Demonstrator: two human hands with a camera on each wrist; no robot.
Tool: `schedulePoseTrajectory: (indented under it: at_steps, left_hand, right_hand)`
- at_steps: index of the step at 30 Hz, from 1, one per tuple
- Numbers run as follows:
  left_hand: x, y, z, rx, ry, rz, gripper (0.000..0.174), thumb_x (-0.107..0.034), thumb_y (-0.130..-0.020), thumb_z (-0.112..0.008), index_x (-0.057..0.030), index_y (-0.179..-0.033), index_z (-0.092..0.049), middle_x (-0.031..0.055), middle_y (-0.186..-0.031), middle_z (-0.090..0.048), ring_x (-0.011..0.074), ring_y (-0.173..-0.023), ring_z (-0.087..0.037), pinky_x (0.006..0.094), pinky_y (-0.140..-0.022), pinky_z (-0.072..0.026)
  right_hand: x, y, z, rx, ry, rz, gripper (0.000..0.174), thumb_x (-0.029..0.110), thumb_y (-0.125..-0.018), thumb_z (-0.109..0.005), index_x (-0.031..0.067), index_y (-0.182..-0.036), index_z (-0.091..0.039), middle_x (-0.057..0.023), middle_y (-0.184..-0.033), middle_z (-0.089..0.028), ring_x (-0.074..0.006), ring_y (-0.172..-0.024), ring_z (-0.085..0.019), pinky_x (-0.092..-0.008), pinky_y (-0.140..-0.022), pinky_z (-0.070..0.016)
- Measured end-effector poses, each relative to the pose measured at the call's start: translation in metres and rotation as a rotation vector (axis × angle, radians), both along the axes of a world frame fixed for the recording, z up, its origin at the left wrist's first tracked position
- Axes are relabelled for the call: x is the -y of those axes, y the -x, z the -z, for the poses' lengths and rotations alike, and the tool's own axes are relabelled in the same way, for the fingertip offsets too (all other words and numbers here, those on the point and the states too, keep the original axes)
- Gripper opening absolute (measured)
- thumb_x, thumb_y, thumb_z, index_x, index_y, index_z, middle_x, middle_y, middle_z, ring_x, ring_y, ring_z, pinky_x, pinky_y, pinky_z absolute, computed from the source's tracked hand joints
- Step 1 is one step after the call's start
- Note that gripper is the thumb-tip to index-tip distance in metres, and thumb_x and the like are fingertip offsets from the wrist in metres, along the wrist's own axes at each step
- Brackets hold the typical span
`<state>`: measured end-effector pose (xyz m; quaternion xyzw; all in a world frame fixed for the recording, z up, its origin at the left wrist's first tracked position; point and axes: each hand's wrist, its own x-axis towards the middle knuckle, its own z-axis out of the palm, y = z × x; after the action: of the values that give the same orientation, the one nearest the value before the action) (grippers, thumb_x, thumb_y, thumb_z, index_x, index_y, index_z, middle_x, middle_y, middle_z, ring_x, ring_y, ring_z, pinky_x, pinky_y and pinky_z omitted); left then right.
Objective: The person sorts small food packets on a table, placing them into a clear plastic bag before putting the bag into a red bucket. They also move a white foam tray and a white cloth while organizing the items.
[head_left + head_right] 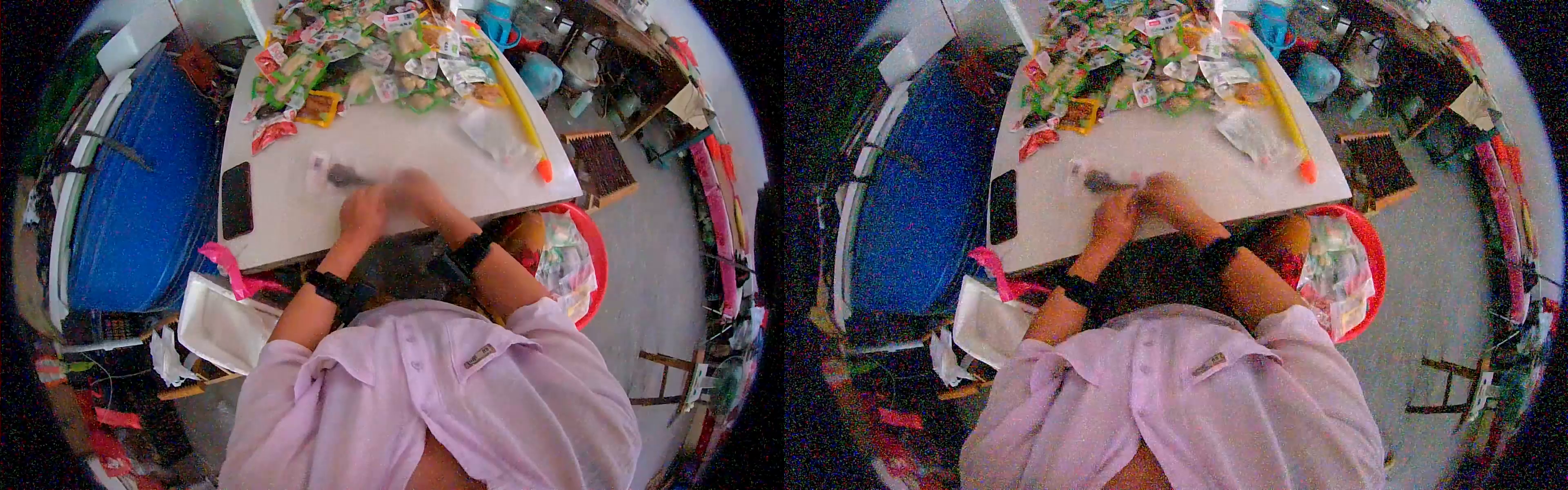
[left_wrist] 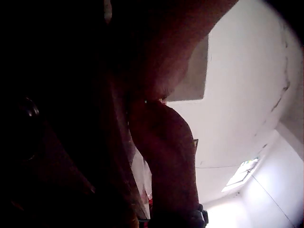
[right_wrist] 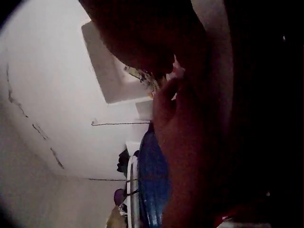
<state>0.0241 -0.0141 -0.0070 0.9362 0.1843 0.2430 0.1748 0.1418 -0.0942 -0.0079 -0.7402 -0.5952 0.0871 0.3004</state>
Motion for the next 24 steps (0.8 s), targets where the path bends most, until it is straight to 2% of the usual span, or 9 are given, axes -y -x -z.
schedulePoseTrajectory:
  at_steps: [1,4,7,11,15,17,19,21,24]
  left_hand:
    - [-0.002,0.000,0.002,-0.046,0.014,-0.004,0.015,-0.017,-0.071,-0.043,-0.0102,-0.082,-0.052,0.0129,-0.068,-0.053,0.0331,-0.067,-0.050,0.0436,-0.055,-0.0391]
    - [-0.006,0.002,0.000,-0.229,0.080,-0.027,0.028,-0.023,-0.074,-0.043,-0.0064,-0.095,-0.050,0.0148,-0.087,-0.054,0.0321,-0.078,-0.050,0.0419,-0.067,-0.0394]
    - [-0.005,0.006,-0.017,-0.232,0.094,0.021,0.029,-0.025,-0.073,-0.045,-0.0058,-0.094,-0.051,0.0153,-0.087,-0.054,0.0322,-0.079,-0.050,0.0409,-0.069,-0.0396]
    - [-0.040,-0.004,-0.042,-0.112,-0.122,0.045,0.024,-0.022,-0.070,-0.047,-0.0096,-0.090,-0.050,0.0136,-0.075,-0.052,0.0311,-0.069,-0.050,0.0407,-0.060,-0.0415]
    - [-0.127,-0.025,-0.024,0.113,-0.253,-0.053,0.024,-0.021,-0.068,-0.048,-0.0063,-0.087,-0.051,0.0152,-0.077,-0.052,0.0312,-0.071,-0.050,0.0401,-0.063,-0.0413]
    - [-0.194,-0.037,-0.001,-0.118,-0.329,-0.132,0.023,-0.019,-0.067,-0.047,-0.0031,-0.084,-0.052,0.0172,-0.080,-0.052,0.0316,-0.077,-0.050,0.0390,-0.067,-0.0402]
    - [-0.253,-0.046,0.008,-0.056,-0.149,-0.222,0.026,-0.017,-0.066,-0.046,-0.0020,-0.086,-0.051,0.0191,-0.085,-0.052,0.0328,-0.080,-0.049,0.0394,-0.069,-0.0394]
    - [-0.316,-0.046,0.039,-0.103,-0.307,-0.258,0.028,-0.018,-0.066,-0.047,-0.0021,-0.088,-0.051,0.0202,-0.087,-0.051,0.0333,-0.080,-0.049,0.0398,-0.070,-0.0390]
    - [-0.323,-0.045,0.026,-0.005,-0.144,-0.340,0.031,-0.019,-0.066,-0.047,-0.0026,-0.092,-0.051,0.0213,-0.089,-0.051,0.0342,-0.082,-0.049,0.0401,-0.074,-0.0378]
  right_hand:
    - [-0.004,-0.003,0.000,0.096,0.161,-0.061,0.028,0.027,-0.071,-0.051,-0.0005,-0.069,-0.057,-0.0169,-0.076,-0.054,-0.0309,-0.074,-0.051,-0.0386,-0.068,-0.0392]
    - [-0.005,-0.007,-0.006,0.015,0.364,0.101,0.018,0.014,-0.069,-0.048,0.0047,-0.083,-0.052,-0.0162,-0.083,-0.051,-0.0304,-0.076,-0.048,-0.0338,-0.069,-0.0386]
    - [0.009,-0.008,0.006,-0.250,-0.079,0.362,0.027,0.022,-0.069,-0.052,0.0034,-0.089,-0.052,-0.0184,-0.090,-0.050,-0.0327,-0.083,-0.047,-0.0377,-0.071,-0.0381]
    - [0.017,-0.008,0.018,-0.131,-0.190,0.337,0.027,0.014,-0.068,-0.052,0.0023,-0.092,-0.048,-0.0186,-0.091,-0.049,-0.0341,-0.084,-0.047,-0.0380,-0.072,-0.0380]
    - [0.018,-0.009,0.030,-0.066,-0.356,0.325,0.022,0.010,-0.067,-0.050,0.0015,-0.088,-0.049,-0.0179,-0.088,-0.050,-0.0343,-0.081,-0.047,-0.0375,-0.071,-0.0383]
    - [0.017,-0.009,0.031,-0.087,-0.370,0.331,0.021,0.009,-0.067,-0.049,0.0010,-0.086,-0.049,-0.0177,-0.086,-0.050,-0.0340,-0.079,-0.047,-0.0372,-0.070,-0.0384]
    - [0.019,-0.007,0.016,-0.147,-0.285,0.334,0.020,0.009,-0.067,-0.049,0.0005,-0.085,-0.049,-0.0178,-0.085,-0.050,-0.0338,-0.078,-0.047,-0.0370,-0.069,-0.0383]
    - [0.019,-0.006,0.013,-0.165,-0.312,0.337,0.018,0.007,-0.067,-0.048,0.0001,-0.084,-0.049,-0.0181,-0.084,-0.050,-0.0338,-0.078,-0.047,-0.0368,-0.070,-0.0383]
    - [0.019,-0.003,0.013,-0.222,-0.356,0.342,0.017,0.005,-0.067,-0.047,-0.0002,-0.084,-0.048,-0.0185,-0.084,-0.050,-0.0337,-0.078,-0.047,-0.0364,-0.070,-0.0383]
